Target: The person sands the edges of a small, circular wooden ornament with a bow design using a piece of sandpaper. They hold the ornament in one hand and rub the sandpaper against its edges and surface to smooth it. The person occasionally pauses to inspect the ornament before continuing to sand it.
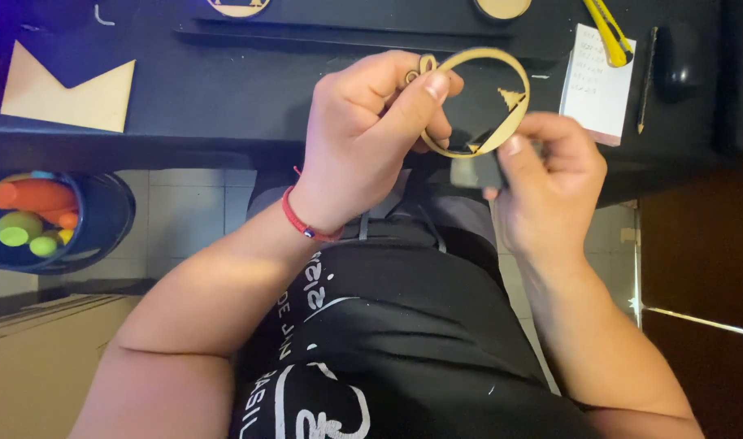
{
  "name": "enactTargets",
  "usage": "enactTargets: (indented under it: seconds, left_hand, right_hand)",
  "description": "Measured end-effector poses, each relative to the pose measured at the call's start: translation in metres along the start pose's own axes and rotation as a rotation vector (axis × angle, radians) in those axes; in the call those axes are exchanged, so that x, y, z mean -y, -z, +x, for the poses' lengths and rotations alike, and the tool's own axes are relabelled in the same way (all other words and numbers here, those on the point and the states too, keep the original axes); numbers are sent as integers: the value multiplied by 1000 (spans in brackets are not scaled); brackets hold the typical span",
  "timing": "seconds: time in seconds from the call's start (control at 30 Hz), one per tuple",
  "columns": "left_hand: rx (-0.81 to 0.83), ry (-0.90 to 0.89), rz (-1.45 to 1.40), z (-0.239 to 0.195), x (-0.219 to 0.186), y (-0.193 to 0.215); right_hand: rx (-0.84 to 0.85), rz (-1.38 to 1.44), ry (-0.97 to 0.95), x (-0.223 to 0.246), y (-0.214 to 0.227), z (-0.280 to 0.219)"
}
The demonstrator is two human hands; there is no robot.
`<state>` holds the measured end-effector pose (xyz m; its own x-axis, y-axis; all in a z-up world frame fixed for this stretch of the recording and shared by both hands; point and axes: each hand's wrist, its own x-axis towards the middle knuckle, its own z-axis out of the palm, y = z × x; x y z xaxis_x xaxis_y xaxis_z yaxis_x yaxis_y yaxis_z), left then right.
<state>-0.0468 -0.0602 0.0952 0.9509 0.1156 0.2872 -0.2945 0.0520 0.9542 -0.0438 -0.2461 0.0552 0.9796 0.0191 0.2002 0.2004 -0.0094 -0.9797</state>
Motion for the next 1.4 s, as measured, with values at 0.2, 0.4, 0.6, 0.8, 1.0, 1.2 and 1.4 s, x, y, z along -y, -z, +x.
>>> enactTargets:
  seconds: [0.2, 0.4, 0.6, 0.8, 1.0, 1.2, 1.4]
  left_hand:
    - [17, -30, 6, -1, -1, 2]
    - [46, -151, 100, -3, -3, 3]
    - [212, -136, 151, -1, -7, 5]
    - [238, -14, 49, 5, -5, 6]
    - [410, -84, 10, -6, 1, 3]
    - [340, -13, -94, -8, -11, -6]
    - [311, 4, -2, -6, -12, -3]
  right_hand:
    - [325, -425, 158, 7, 28, 5]
    - [443, -372, 71, 43, 29, 18]
    - [725, -429, -13, 52, 26, 28]
    - [619, -300, -81, 40, 26, 19]
    - [393, -260, 26, 42, 27, 18]
    - [329, -278, 49, 42, 25, 15]
    - [397, -346, 192, 41, 22, 12]
